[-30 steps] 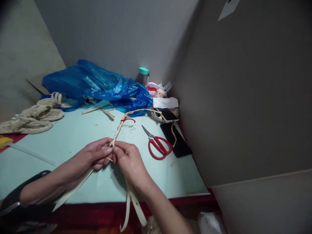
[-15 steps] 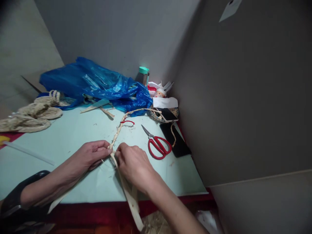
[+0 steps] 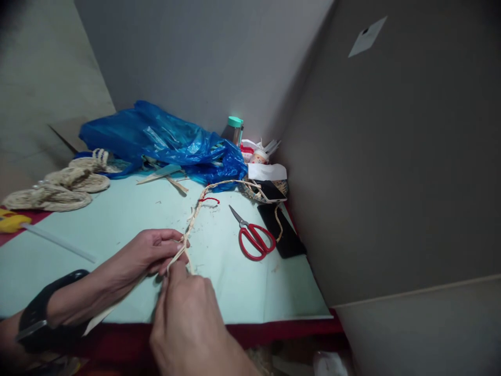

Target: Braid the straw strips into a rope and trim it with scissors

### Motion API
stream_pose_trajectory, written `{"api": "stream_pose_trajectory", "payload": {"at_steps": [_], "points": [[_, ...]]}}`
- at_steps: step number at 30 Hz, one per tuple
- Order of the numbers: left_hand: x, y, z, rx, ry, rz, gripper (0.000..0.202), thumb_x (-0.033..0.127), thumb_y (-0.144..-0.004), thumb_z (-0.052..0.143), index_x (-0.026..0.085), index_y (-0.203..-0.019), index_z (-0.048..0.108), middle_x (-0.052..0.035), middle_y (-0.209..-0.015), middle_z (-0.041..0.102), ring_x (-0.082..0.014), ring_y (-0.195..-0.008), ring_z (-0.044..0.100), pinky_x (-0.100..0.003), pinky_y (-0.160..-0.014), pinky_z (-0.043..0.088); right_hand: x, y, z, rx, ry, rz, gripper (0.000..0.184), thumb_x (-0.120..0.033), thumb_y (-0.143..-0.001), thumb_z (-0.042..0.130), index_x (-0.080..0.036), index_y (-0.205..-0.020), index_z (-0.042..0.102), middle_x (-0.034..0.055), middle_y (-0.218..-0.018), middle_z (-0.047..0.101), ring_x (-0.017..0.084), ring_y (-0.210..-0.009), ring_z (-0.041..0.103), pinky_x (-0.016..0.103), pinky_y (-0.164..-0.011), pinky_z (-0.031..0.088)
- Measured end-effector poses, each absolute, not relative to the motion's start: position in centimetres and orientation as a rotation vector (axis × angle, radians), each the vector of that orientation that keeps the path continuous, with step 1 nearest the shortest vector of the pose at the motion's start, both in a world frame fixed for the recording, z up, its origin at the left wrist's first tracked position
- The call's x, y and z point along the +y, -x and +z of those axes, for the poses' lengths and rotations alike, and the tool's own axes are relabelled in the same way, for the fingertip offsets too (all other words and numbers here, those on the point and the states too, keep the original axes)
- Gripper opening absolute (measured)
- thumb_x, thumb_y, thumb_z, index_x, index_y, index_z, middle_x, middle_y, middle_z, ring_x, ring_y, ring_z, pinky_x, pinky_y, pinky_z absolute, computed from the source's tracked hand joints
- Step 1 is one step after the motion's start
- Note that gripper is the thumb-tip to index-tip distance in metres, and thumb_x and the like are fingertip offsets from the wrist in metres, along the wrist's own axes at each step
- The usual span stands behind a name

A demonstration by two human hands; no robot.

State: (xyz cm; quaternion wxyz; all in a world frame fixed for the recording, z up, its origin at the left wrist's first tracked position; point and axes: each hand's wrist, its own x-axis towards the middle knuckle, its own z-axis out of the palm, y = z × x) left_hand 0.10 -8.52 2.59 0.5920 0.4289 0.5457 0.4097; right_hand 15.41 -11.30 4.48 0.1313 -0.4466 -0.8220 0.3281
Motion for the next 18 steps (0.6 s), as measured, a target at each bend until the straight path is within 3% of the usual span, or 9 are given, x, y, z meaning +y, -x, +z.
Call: {"api": "stream_pose_trajectory", "payload": {"at_steps": [4,8,10,11,14,18], "points": [[-9.2,0.2,2.9,1.124,-0.908,1.004,0.017,0.028,-0.082,0.062,0.011,-0.086,0.063,-0.0025,-0.074,0.066,-0.0028,-0.047,0.028,-0.018,-0.045,0.018,-12.3,-13.9,3.2,-2.651,1.41,0.68,0.046,-0.004,-0.074,0.049,-0.014,-0.118,0.052,0.0105,-0.082,0.07,0.023,-0.059,0.06,0.03,-0.05,0.022],[-9.4,0.6,2.9,1.098,-0.831,1.016,0.014,0.025,-0.081,0.065,0.014,-0.089,0.062,0.0016,-0.068,0.061,-0.0023,-0.045,0.028,-0.017,-0.042,0.013,-11.1,-15.2,4.9,-2.594,1.23,0.677,0.018,-0.021,-0.089,0.046,-0.018,-0.098,0.062,0.0072,-0.079,0.069,0.021,-0.061,0.061,0.029,-0.054,0.031],[-9.4,0.6,2.9,1.057,-0.827,1.031,0.012,0.024,-0.082,0.066,0.014,-0.088,0.063,0.0017,-0.069,0.06,-0.0021,-0.047,0.031,-0.016,-0.043,0.017,-9.8,-16.1,5.9,-2.334,1.22,0.611,0.026,-0.03,-0.095,0.04,-0.019,-0.091,0.063,0.0074,-0.084,0.068,0.021,-0.074,0.062,0.029,-0.065,0.038],[-9.3,0.6,2.8,1.031,-0.833,1.036,0.013,0.024,-0.082,0.066,0.014,-0.089,0.063,0.0012,-0.072,0.06,-0.0022,-0.049,0.034,-0.015,-0.044,0.019,-9.0,-16.3,6.1,-2.237,1.245,0.604,0.026,-0.032,-0.096,0.041,-0.019,-0.096,0.063,0.0082,-0.09,0.068,0.021,-0.082,0.062,0.03,-0.072,0.04],[-9.3,0.5,2.7,0.978,-0.855,1.033,0.015,0.026,-0.083,0.066,0.015,-0.093,0.063,0.0003,-0.076,0.058,-0.0041,-0.055,0.041,-0.015,-0.048,0.028,-7.1,-16.1,5.6,-2.146,1.201,1.007,0.027,-0.034,-0.097,0.041,-0.019,-0.113,0.058,0.0061,-0.094,0.068,0.019,-0.086,0.061,0.028,-0.074,0.041],[-9.7,0.6,2.6,1.013,-0.871,1.019,0.018,0.029,-0.085,0.063,0.018,-0.099,0.058,0.0033,-0.073,0.055,-0.0053,-0.056,0.039,-0.016,-0.049,0.027,-6.1,-14.9,3.8,-2.039,1.178,1.315,0.025,-0.034,-0.097,0.041,-0.019,-0.105,0.059,0.0018,-0.083,0.065,0.015,-0.075,0.056,0.025,-0.069,0.039]]}}
